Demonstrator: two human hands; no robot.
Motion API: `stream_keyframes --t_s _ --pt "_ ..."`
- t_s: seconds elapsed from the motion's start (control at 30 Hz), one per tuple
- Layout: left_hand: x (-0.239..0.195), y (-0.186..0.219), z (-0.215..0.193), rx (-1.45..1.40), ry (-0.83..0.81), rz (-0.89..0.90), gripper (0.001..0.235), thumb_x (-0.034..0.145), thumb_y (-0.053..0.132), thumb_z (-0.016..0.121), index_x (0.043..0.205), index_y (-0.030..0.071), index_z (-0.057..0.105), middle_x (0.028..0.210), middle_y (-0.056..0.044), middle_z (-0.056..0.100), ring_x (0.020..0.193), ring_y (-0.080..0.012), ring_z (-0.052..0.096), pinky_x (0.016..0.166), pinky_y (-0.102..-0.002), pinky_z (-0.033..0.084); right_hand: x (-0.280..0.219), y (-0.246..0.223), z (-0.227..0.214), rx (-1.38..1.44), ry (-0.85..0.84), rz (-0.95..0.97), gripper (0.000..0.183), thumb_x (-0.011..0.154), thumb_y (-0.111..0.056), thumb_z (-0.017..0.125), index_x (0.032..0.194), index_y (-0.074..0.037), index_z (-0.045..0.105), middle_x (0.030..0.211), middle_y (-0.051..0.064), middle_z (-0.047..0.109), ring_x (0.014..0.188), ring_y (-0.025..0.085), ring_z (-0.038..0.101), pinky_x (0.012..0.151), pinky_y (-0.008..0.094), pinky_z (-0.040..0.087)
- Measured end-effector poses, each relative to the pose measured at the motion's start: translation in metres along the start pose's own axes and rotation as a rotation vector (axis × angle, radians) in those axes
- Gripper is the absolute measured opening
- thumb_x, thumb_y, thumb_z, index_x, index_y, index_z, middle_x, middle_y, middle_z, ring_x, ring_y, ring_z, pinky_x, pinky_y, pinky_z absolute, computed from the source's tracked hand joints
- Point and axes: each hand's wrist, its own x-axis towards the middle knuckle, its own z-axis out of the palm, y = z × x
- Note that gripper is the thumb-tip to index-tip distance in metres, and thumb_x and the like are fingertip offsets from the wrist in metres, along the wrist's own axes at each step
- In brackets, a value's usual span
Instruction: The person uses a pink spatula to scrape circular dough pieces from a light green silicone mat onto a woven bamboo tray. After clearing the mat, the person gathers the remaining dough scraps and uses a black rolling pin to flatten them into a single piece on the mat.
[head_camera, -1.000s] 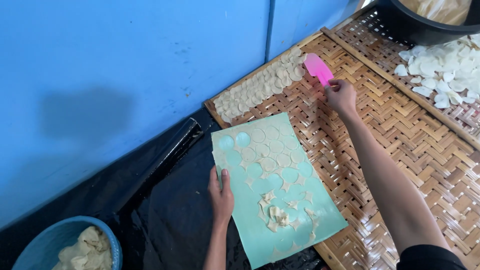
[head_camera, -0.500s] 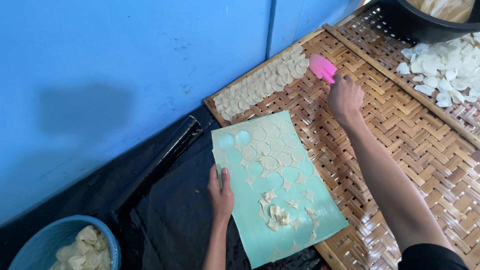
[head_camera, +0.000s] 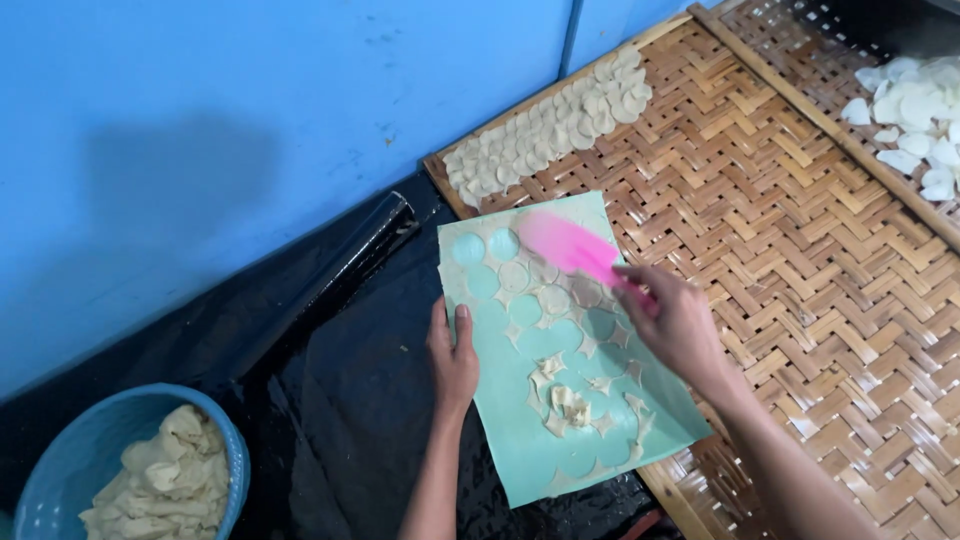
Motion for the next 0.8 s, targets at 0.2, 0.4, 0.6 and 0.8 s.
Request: stream_keyframes --t_s 0.2,0.4,0.6,0.8 --pt "0.0 -0.002 -0.001 -0.009 -0.008 -0.001 0.052 0.109 0.031 0.043 0.148 -0.003 0.046 0.128 -0.02 0.067 0.113 -0.026 0.068 0.09 -0.037 0.056 -0.039 -0.016 0.0 -0.152 0.033 -0.053 0.027 0.094 -0.023 0.068 0.115 -0.007 0.074 0.094 0.011 0.074 0.066 0.021 0.074 0.058 0.038 0.059" --pt "-0.002 -0.002 0.0 0.005 -0.007 -0.006 0.052 0.109 0.031 0.043 0.148 -0.002 0.046 0.129 -0.02 0.067 0.114 -0.0261 0.068 0.091 -0.038 0.056 -0.04 -0.017 0.002 -0.213 -0.037 0.033 0.03 0.096 -0.026 0.066 0.119 -0.008 0.073 0.094 0.011 0.074 0.064 0.023 0.074 0.058 0.039 0.061" --pt "-0.001 -0.004 -0.001 0.029 0.002 -0.007 0.054 0.108 0.032 0.043 0.15 -0.002 0.044 0.13 -0.02 0.066 0.115 -0.0264 0.068 0.089 -0.038 0.056 -0.036 -0.004 0.007 -0.081 -0.083 0.022 0.032 0.095 -0.026 0.065 0.119 -0.008 0.073 0.106 0.013 0.077 0.068 0.024 0.077 0.063 0.039 0.063" --pt "-0.002 -0.004 0.0 0.014 0.001 0.0 0.054 0.109 0.033 0.043 0.149 -0.003 0.045 0.129 -0.021 0.068 0.113 -0.0277 0.069 0.089 -0.038 0.056 -0.034 0.01 0.025 -0.066 -0.138 0.096 0.03 0.098 -0.027 0.063 0.121 -0.009 0.071 0.116 0.016 0.075 0.072 0.024 0.078 0.065 0.04 0.066"
